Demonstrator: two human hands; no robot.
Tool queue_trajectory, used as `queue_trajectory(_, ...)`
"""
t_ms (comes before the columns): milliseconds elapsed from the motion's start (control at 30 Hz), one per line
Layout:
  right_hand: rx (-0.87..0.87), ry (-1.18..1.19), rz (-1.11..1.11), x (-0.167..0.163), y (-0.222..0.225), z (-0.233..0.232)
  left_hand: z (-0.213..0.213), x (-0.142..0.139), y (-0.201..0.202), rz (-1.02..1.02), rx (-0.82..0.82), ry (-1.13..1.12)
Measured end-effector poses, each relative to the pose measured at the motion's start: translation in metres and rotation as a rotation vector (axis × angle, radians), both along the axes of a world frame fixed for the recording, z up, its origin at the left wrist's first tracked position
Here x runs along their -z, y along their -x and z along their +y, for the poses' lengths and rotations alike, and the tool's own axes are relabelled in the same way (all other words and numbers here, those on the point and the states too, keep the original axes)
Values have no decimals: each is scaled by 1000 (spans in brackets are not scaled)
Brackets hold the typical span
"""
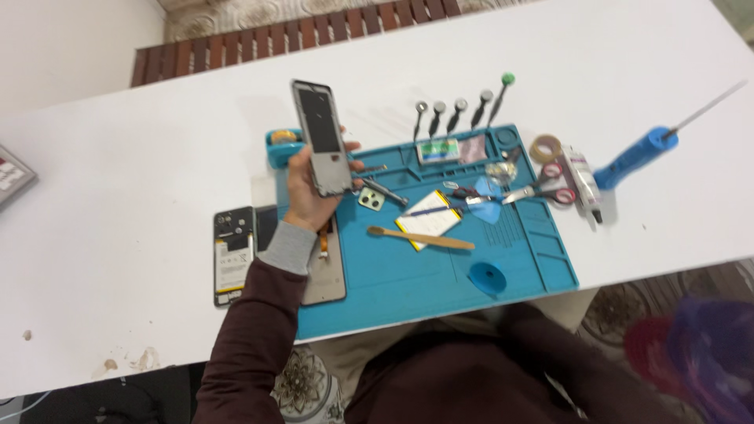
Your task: The person disassembles a smartphone, removes the battery and internal components, and then works on the screen assembly using a screwdriver and a prying tool. They remove screws, pry open the frame, and separate the screen from the chassis.
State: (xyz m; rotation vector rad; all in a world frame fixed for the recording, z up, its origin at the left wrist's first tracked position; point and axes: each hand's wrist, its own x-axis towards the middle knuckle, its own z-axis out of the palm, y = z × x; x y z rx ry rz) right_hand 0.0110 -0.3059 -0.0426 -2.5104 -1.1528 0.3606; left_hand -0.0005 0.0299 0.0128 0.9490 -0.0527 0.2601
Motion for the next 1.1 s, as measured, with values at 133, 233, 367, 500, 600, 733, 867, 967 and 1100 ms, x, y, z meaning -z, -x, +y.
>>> queue_trajectory(133,-210,-63,60,5,29,21,-5,1,-1,30,60,-7)
queue_trajectory(233,-557,-151,194,-5,67,40,0,6,-3,21,45,-20)
queue_trajectory(367,-1171,-239,605,-57,96,13,1,8,1,-16,42,-13)
queue_trajectory(500,-933,-256,452,-137,12,-18,-10,-12,-3,-73,44,-63)
queue_trajectory(600,151,42,-312,-177,-91,-5,-21,-33,-15,8,26,-194)
queue_trajectory(733,208,-225,-461,-175,-178,11,-37,-36,-20,57,87,-186)
queue_trajectory(867,43,-345,-136,-149,-187,28,-36,-28,-17,14,154,-189)
queue_trajectory(967,135,-347,-81,-143,-178,32,-37,-25,-23,33,180,-151)
queue_trajectory(1100,115,-421,-91,-148,-174,34,-39,-29,-28,63,169,-116)
